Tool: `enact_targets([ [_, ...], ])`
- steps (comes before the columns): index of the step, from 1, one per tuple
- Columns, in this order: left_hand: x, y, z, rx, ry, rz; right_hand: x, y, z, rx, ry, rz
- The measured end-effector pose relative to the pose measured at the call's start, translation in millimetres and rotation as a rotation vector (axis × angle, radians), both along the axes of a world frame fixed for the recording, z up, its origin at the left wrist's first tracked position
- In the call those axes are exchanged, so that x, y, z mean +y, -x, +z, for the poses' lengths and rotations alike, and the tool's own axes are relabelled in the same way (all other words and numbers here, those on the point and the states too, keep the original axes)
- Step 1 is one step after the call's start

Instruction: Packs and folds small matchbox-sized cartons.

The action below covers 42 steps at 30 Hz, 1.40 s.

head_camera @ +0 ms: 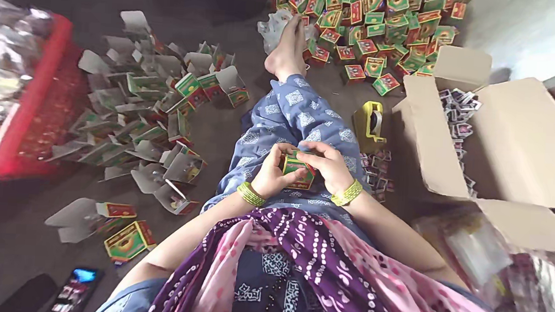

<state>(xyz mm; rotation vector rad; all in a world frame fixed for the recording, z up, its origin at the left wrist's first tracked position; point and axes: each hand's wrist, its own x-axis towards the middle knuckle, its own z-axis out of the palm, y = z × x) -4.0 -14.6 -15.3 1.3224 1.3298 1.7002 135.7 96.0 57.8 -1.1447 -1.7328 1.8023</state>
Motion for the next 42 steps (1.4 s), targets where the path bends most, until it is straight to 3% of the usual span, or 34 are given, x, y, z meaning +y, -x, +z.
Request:
enact_targets([
  [4,-6,1,10,0.145,0.074,-0.038,8,-1,-8,0.030,-0.149,-0.016],
  [8,-13,16,16,0.034,0.072,-0.094,5,-11,-19,0.062,-0.466,0.370],
  [11,-29,40,22,0.072,0.237,0.144,3,-15,-25,0.010,-0.635,0.458],
  [16,-82,102,27,0.701,0.674,0.721,9,-16,-27,0.015,-0.565,0.438],
  [19,-123,130,24,0.718,0.941,0.905,8,-14,-24,0.015,-0.441,0.405],
  [23,-155,144,25,0.668,1.213,0.870,8,-12,-6,0.021,-0.097,0.379],
  [27,-168,146,14,0.754,1.185,0.830,25,-7,16,-0.232,0.125,0.623],
  [29,-167,144,13,0.763,1.135,0.823,46,1,35,-0.409,0.098,0.678],
  [31,-164,141,13,0.780,1.090,0.815,81,6,65,-0.479,-0.101,0.571],
  [32,-163,140,14,0.788,1.085,0.804,104,7,84,-0.428,-0.208,0.410],
  [35,-161,135,16,0.815,1.072,0.788,171,10,153,0.223,-0.346,-0.246],
  [36,-160,132,16,0.828,1.059,0.786,189,8,176,0.434,-0.352,-0.367],
  [39,-158,127,22,0.877,0.968,0.796,198,-1,212,0.678,-0.401,-0.462],
  [42,-157,123,32,0.905,0.787,0.819,161,-5,186,0.440,-0.448,-0.255],
])
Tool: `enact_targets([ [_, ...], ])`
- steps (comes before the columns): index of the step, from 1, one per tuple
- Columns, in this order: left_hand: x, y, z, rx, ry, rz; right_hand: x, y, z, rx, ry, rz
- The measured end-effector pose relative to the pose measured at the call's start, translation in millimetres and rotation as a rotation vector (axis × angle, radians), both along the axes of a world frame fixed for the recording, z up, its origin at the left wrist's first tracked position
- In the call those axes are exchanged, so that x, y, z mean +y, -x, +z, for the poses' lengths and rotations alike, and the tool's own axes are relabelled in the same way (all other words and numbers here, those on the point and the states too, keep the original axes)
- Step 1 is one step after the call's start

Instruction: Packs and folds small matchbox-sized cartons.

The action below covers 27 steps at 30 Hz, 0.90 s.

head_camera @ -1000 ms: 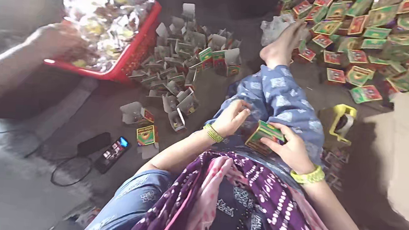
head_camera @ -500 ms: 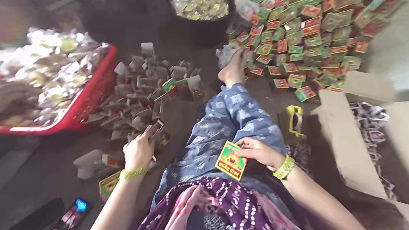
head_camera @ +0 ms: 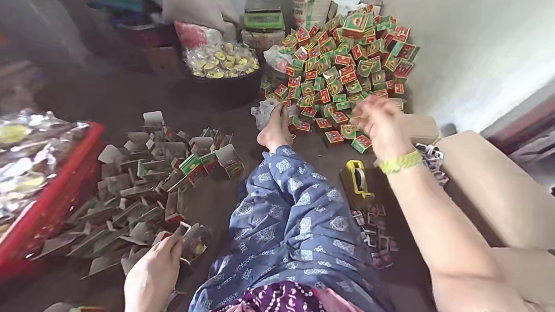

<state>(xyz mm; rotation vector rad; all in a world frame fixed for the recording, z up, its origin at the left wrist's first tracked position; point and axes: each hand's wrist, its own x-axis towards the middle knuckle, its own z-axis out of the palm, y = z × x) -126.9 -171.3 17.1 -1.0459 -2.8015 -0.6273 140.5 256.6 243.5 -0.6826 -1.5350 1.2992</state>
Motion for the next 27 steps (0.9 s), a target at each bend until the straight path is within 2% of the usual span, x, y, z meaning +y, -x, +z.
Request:
enact_targets([
  [3,7,-4,17,-0.004,-0.174,-0.122,-39,-7,-56,-0.353,-0.013,0.179],
  [6,20,-17,34,-0.068,-0.435,-0.258,-58,-30,-123,-0.514,-0.078,0.272],
  [9,45,-34,50,-0.199,-0.720,-0.407,-67,-61,-170,-0.654,-0.131,0.144],
  [12,75,-60,65,-0.449,-0.847,-0.501,-69,-95,-199,-0.845,-0.174,-0.014],
  [15,103,-89,61,-0.742,-0.787,-0.607,-71,-126,-207,-1.017,-0.129,-0.078],
  [17,122,-106,49,-0.854,-0.714,-0.659,-71,-142,-209,-1.124,-0.098,-0.094],
  [19,136,-120,34,-0.956,-0.674,-0.622,-70,-155,-208,-1.261,-0.006,-0.061],
  [21,138,-126,17,-1.121,-0.628,-0.592,-70,-166,-212,-1.391,0.112,-0.021],
  [23,131,-124,-2,-1.253,-0.546,-0.683,-69,-175,-224,-1.454,0.183,-0.042],
  [25,127,-125,-7,-1.209,-0.443,-0.784,-65,-182,-235,-1.465,0.198,-0.087],
  [27,128,-128,-1,-1.060,-0.327,-0.768,-61,-183,-247,-1.456,0.177,-0.109],
])
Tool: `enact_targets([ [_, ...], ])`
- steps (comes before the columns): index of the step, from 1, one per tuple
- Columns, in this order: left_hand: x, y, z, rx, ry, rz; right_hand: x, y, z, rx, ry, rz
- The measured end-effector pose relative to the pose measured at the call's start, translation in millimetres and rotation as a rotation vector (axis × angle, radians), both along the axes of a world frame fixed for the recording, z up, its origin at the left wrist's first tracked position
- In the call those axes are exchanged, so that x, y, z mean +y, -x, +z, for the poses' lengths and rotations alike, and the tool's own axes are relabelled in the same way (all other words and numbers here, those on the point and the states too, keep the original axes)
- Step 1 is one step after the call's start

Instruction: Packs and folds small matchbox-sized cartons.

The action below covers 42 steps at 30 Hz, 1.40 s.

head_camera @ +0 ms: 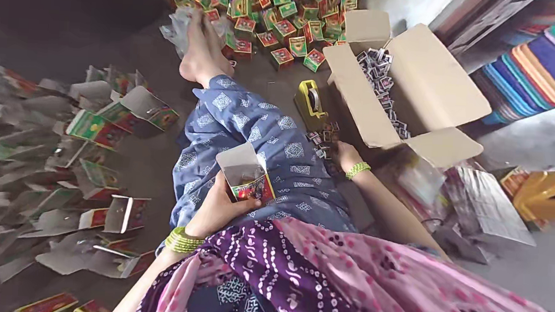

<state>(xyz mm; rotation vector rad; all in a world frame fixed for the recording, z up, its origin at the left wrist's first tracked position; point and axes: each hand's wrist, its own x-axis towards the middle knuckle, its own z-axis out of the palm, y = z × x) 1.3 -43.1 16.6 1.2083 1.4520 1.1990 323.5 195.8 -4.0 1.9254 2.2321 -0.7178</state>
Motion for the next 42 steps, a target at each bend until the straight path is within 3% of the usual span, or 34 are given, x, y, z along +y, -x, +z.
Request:
enact_targets([
  [4,9,-4,6,0.005,-0.132,0.037,20,4,-35,0.046,-0.053,0.253],
  [7,22,-4,0,-0.081,-0.292,0.029,22,14,-44,-0.059,-0.008,0.413],
  [11,30,4,-14,0.040,-0.397,0.007,14,30,-41,-0.167,0.029,0.411],
  [15,29,7,-26,0.010,-0.399,0.011,18,24,-47,-0.019,-0.087,0.317],
  [19,28,8,-28,0.005,-0.389,0.013,11,36,-12,0.326,-0.194,0.114],
  [22,29,7,-29,-0.026,-0.385,0.014,-7,56,24,0.648,-0.356,0.105],
  [28,27,7,-29,0.020,-0.391,0.051,-70,99,110,1.010,-0.195,0.508],
  [31,26,5,-27,0.058,-0.392,0.062,-102,124,118,0.948,-0.270,0.596],
  [37,23,6,-24,0.219,-0.390,0.074,-127,160,94,0.729,-0.410,0.714],
  [42,21,7,-26,0.269,-0.363,0.113,-132,166,87,0.581,-0.527,1.071],
])
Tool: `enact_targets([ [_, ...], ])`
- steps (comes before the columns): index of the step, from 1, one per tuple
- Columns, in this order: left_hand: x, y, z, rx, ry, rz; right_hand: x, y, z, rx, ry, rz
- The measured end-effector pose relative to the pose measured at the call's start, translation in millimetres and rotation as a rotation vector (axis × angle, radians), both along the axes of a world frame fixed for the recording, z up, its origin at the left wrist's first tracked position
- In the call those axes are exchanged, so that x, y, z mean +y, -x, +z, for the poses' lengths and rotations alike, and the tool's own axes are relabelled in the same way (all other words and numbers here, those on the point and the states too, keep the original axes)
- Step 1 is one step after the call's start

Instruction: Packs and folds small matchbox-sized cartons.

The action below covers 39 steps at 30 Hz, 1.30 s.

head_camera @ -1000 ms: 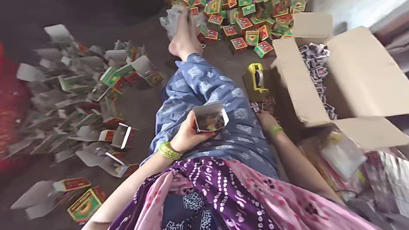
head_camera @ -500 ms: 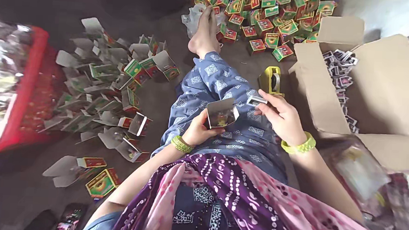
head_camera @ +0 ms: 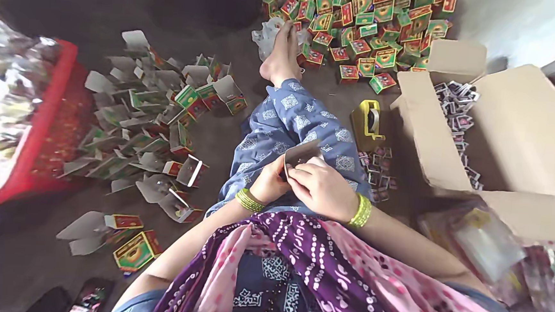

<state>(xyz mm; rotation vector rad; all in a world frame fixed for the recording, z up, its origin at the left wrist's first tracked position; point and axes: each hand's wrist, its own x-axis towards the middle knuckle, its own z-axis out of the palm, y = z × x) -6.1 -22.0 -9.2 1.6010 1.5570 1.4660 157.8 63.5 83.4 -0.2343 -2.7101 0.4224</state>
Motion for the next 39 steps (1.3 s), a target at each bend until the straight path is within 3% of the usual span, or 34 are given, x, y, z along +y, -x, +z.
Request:
enact_targets([
  [7,1,0,-5,-0.040,0.084,-0.024,2,7,12,-0.359,-0.020,0.060],
  [13,2,-3,-2,0.043,0.076,-0.046,0,9,11,-0.416,-0.080,0.029],
  [15,3,-4,0,0.056,0.046,-0.055,1,5,8,-0.351,-0.088,0.017],
  [19,-1,-2,-1,-0.128,-0.118,-0.076,11,-11,-4,0.243,0.006,-0.173],
  [21,-2,-3,-2,-0.283,-0.188,-0.099,24,-16,-10,0.363,0.141,-0.267],
  [25,-2,-3,-3,-0.295,-0.217,-0.128,44,-19,-34,0.330,0.630,-0.131],
  [29,-4,-2,0,-0.264,-0.225,-0.180,42,-16,-47,0.263,0.806,0.123],
  [31,-6,-1,-1,-0.265,-0.216,-0.192,40,-15,-50,0.243,0.811,0.165],
  [36,-5,-6,-2,-0.302,-0.129,-0.198,39,-12,-51,0.136,0.498,0.035],
  [39,-3,-8,1,-0.441,-0.058,-0.187,37,-12,-52,0.228,0.520,-0.058],
])
